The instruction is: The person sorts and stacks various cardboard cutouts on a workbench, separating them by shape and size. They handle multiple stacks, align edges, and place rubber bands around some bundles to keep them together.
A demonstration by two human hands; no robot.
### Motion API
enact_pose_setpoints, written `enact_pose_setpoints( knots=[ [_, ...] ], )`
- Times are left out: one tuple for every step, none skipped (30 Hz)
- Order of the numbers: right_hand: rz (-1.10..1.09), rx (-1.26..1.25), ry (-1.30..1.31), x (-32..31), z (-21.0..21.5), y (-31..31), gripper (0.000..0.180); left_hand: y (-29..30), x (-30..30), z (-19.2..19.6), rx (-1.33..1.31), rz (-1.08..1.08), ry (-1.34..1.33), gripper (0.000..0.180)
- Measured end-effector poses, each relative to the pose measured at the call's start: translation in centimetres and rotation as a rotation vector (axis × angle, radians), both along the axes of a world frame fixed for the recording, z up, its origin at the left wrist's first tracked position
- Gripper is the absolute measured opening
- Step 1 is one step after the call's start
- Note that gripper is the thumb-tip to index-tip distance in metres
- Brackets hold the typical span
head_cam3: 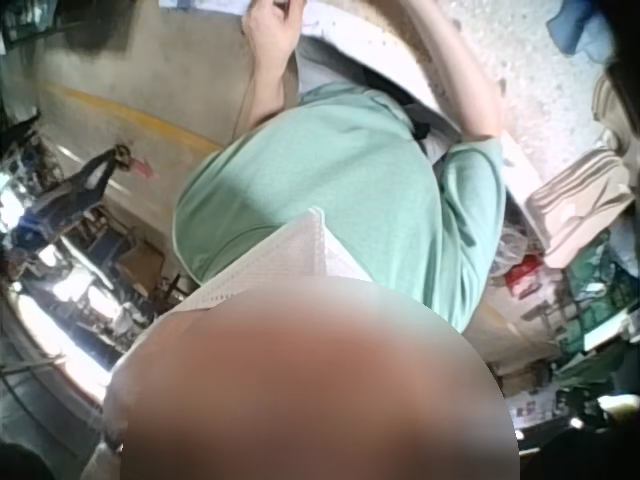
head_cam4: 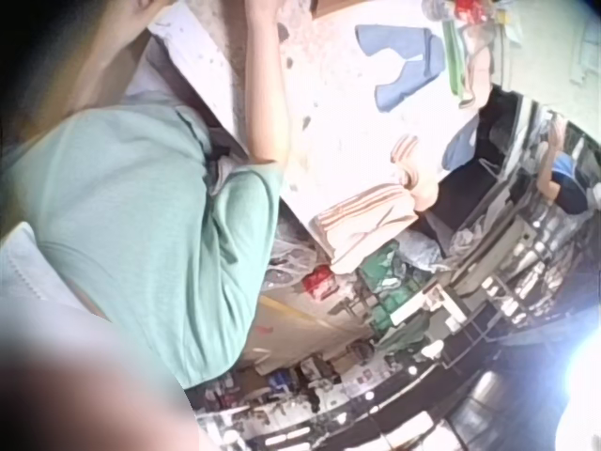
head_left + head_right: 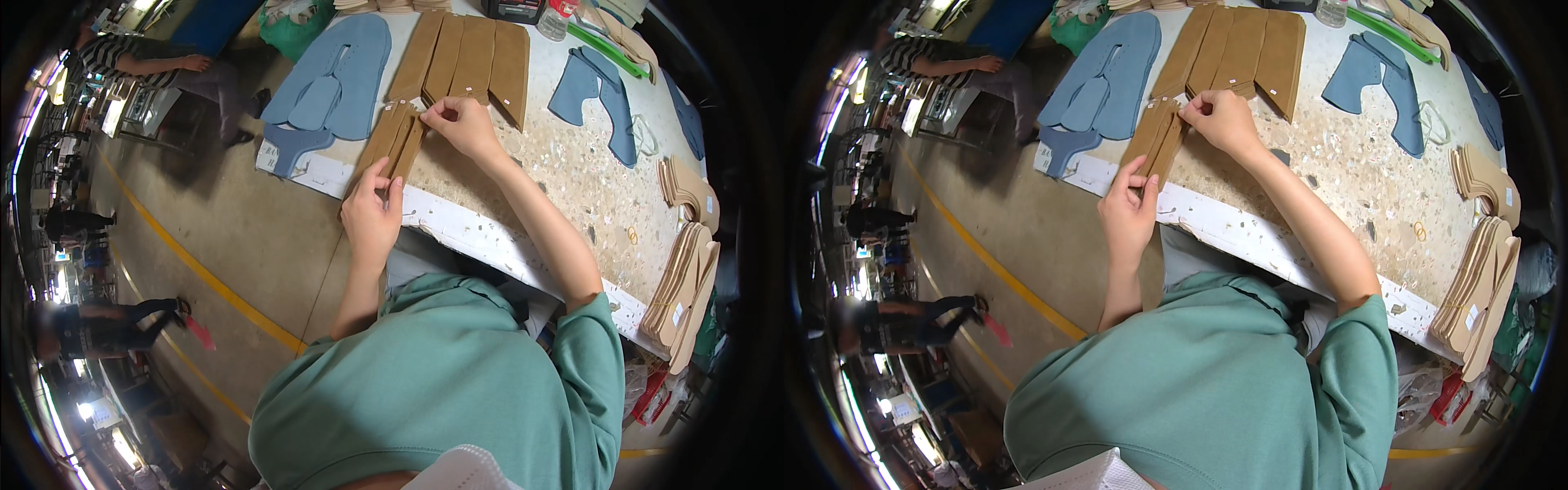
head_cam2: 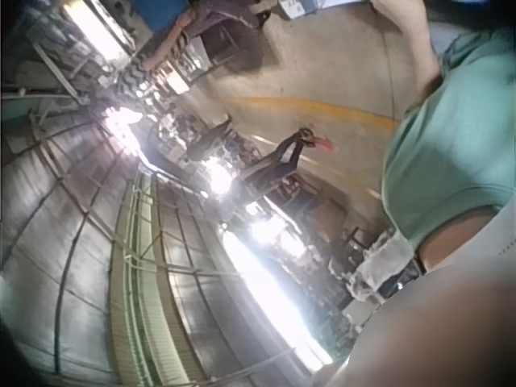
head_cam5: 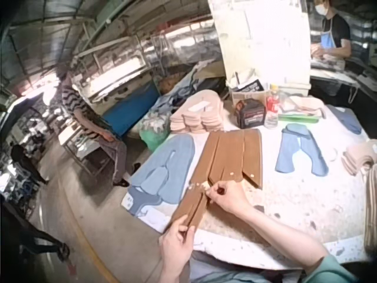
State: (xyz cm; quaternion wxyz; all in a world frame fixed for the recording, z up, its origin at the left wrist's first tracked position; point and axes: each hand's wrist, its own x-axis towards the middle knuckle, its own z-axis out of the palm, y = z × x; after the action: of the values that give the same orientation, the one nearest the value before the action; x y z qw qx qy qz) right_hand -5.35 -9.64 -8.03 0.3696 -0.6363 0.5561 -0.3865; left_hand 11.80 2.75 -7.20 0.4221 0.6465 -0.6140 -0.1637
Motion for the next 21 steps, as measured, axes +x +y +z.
enact_pose_setpoints(
  knots=[
    [0.002,-0.009,0.006,0.1,-0.2,0.0,0.021,0.0,0.0,-0.1,0.002,0.008,-0.058,0.027],
    [0.001,-0.019,0.012,0.3,-0.4,0.1,0.021,-0.1,0.0,-0.2,0.004,0.015,-0.116,0.027],
    [-0.012,-0.025,0.024,0.4,-0.4,0.2,0.021,-0.1,-0.1,-0.3,0.002,0.023,-0.175,0.027],
    [-0.016,-0.055,0.034,0.5,-0.4,0.3,0.02,-0.2,-0.1,-0.3,0.012,0.025,-0.204,0.026],
    [-0.024,-0.058,0.025,0.6,-0.3,0.5,0.021,-0.2,-0.1,-0.3,0.018,0.027,-0.234,0.025],
    [-0.013,-0.104,0.045,0.4,-0.1,0.6,0.023,-0.2,-0.1,-0.2,0.023,0.029,-0.263,0.024],
    [-0.014,-0.13,0.076,0.2,0.1,0.7,0.025,-0.2,-0.1,-0.1,-0.017,0.034,-0.276,0.024],
    [0.007,-0.146,0.083,-0.3,0.4,0.9,0.025,-0.1,-0.1,0.1,-0.059,0.036,-0.287,0.024],
    [-0.026,-0.212,0.159,-1.1,0.7,0.8,0.023,-0.2,-0.1,0.4,-0.1,0.038,-0.297,0.025],
    [-0.042,-0.28,0.226,-2.2,1.1,0.8,0.022,0.1,-0.1,0.7,-0.058,0.008,-0.163,0.022],
    [-0.056,-0.349,0.293,-3.4,1.4,0.8,0.021,0.1,-0.2,1.1,-0.091,-0.011,-0.12,0.02],
    [-0.09,-0.332,0.394,-4.8,1.7,0.4,0.02,0.1,-0.2,1.5,-0.133,-0.034,-0.078,0.019],
    [-0.149,-0.401,0.53,-6.2,1.9,0.2,0.022,0.0,-0.3,1.9,-0.177,-0.057,-0.037,0.017],
    [-0.161,-0.426,0.591,-7.5,2.0,0.1,0.023,-0.2,-0.6,2.3,-0.196,-0.095,-0.01,0.013],
    [-0.177,-0.459,0.646,-8.5,2.1,-0.1,0.024,-0.4,-1.0,2.6,-0.188,-0.139,-0.006,0.012],
    [-0.162,-0.409,0.648,-9.1,1.9,-0.2,0.024,-0.7,-1.6,2.9,-0.181,-0.183,-0.003,0.012],
    [-0.153,-0.376,0.645,-9.6,1.8,-0.4,0.024,-1.1,-2.2,3.1,-0.174,-0.227,0.0,0.012],
    [-0.146,-0.343,0.641,-10.1,1.7,-0.6,0.025,-1.5,-3.2,3.2,-0.187,-0.261,0.049,0.01],
    [-0.134,-0.32,0.629,-10.4,1.7,-0.8,0.025,-2.3,-4.1,3.2,-0.222,-0.286,-0.002,0.01],
    [-0.122,-0.296,0.616,-10.6,1.7,-1.1,0.026,-3.2,-4.9,3.3,-0.261,-0.31,-0.055,0.009],
    [-0.107,-0.233,0.617,-10.8,1.7,-1.3,0.027,-4.3,-5.8,3.3,-0.305,-0.33,-0.1,0.009]
  ],
)
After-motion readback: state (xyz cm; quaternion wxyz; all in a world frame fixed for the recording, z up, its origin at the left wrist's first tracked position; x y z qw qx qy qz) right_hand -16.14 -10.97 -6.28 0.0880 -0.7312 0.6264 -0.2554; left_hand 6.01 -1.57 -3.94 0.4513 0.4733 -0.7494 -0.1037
